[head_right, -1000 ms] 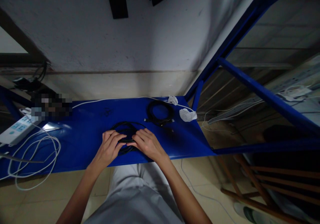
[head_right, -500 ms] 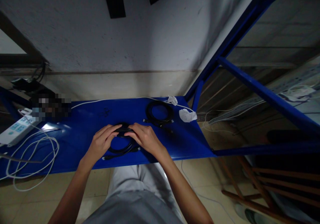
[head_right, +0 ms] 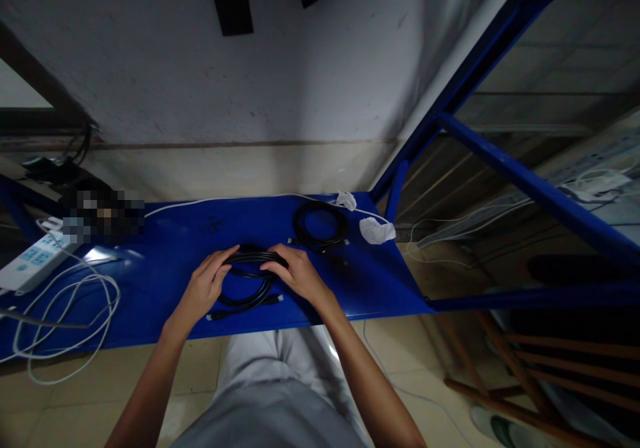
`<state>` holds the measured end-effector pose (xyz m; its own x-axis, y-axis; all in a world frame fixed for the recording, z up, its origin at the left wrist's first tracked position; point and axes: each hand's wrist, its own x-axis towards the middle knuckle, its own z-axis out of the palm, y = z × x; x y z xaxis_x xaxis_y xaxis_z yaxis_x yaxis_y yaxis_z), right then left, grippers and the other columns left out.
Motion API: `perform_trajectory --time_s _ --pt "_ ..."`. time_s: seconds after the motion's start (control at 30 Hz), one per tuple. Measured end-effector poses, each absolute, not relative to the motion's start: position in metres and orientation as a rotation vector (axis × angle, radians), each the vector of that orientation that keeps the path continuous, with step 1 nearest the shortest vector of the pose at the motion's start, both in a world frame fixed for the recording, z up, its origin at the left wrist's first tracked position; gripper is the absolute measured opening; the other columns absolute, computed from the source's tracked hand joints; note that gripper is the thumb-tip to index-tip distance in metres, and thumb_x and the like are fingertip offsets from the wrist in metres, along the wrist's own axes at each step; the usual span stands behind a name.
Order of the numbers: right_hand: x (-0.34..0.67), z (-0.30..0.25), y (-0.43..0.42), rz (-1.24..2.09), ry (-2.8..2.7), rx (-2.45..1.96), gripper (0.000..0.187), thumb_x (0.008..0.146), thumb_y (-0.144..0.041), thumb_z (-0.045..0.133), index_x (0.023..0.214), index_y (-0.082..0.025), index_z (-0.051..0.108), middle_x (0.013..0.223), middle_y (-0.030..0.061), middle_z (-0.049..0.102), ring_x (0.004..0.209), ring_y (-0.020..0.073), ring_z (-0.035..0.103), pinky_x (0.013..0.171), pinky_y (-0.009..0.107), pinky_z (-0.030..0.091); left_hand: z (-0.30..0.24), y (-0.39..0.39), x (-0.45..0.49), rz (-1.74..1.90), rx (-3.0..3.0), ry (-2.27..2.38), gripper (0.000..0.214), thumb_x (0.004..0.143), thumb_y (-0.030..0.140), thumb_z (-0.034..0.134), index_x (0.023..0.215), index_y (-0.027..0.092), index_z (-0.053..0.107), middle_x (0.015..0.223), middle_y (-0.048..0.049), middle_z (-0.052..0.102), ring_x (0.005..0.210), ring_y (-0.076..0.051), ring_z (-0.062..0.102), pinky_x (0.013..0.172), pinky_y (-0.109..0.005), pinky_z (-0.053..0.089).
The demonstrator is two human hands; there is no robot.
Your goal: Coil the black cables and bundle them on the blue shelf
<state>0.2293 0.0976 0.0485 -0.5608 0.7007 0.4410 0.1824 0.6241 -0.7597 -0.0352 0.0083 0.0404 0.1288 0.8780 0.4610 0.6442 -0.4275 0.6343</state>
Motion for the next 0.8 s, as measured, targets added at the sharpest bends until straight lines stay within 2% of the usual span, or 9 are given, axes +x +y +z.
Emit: perform_trajectory --time_s 0.1,0.27,0.37,0.5,0.63,0.73,0.8 --pt "0.226 0.045 0.097 0.78 -2.073 -0.68 0.031 0.11 -0.045 0.066 0.097 -0.018 0.074 0.082 0.0007 0.07 0.07 0.0142 0.062 0.068 0.026 0.05 0.049 0.006 -0.035 1.216 1.964 1.454 0.04 0.116 0.031 0.053 0.153 0.023 0.066 0.144 -0.0132 0.074 0.133 -0.025 0.071 0.116 -0.044 0.056" --pt "0.221 0.053 0.089 0.523 -2.137 -0.478 0.026 0.111 -0.043 0.066 0.104 -0.018 0.069 0.085 0.0028 0.068 0.074 0.0167 0.061 0.07 0.029 0.05 0.081 -0.004 -0.054 1.08 1.834 1.318 0.029 0.112 0.034 0.063 0.134 0.022 0.078 0.118 -0.0085 0.084 0.112 -0.024 0.079 0.104 -0.038 0.064" --pt "0.225 0.06 0.083 0.239 -2.297 -0.345 0.018 0.114 -0.033 0.061 0.107 -0.018 0.067 0.084 0.0035 0.065 0.077 0.0188 0.059 0.072 0.033 0.048 0.1 -0.012 -0.068 0.979 2.033 1.263 0.024 0.11 0.03 0.066 0.127 0.028 0.082 0.121 -0.0055 0.083 0.121 -0.024 0.076 0.113 -0.041 0.06" --pt "0.232 0.066 0.081 -0.1 -2.516 -0.284 0.02 0.113 -0.012 0.053 0.103 -0.02 0.069 0.085 0.002 0.065 0.081 0.0176 0.056 0.08 0.035 0.049 0.11 -0.027 -0.07 0.814 2.365 1.221 0.042 0.111 0.015 0.056 0.142 0.036 0.075 0.127 -0.0033 0.079 0.122 -0.021 0.073 0.125 -0.049 0.052" --pt "0.235 0.06 0.088 -0.156 -2.567 -0.241 0.017 0.112 -0.018 0.061 0.097 -0.02 0.069 0.092 0.0037 0.069 0.098 0.0192 0.064 0.098 0.04 0.054 0.095 -0.045 -0.058 0.719 2.653 1.262 0.055 0.108 0.007 0.053 0.156 0.03 0.064 0.13 -0.0082 0.076 0.128 -0.025 0.068 0.122 -0.051 0.053" --pt "0.234 0.052 0.089 -0.109 -2.602 -0.272 0.009 0.111 -0.018 0.064 0.108 -0.018 0.072 0.104 0.007 0.074 0.115 0.0212 0.068 0.108 0.043 0.054 0.073 -0.056 -0.055 0.65 2.793 1.304 0.056 0.106 0.004 0.053 0.158 0.024 0.061 0.132 -0.0104 0.075 0.128 -0.026 0.068 0.119 -0.051 0.054" --pt "0.232 0.047 0.086 -0.055 -2.649 -0.312 0.013 0.109 -0.013 0.064 0.117 -0.018 0.073 0.114 0.0091 0.076 0.126 0.0225 0.068 0.114 0.046 0.053 0.058 -0.059 -0.058 0.638 2.835 1.344 0.057 0.105 0.002 0.052 0.158 0.022 0.061 0.131 -0.0105 0.075 0.127 -0.027 0.068 0.118 -0.051 0.053"
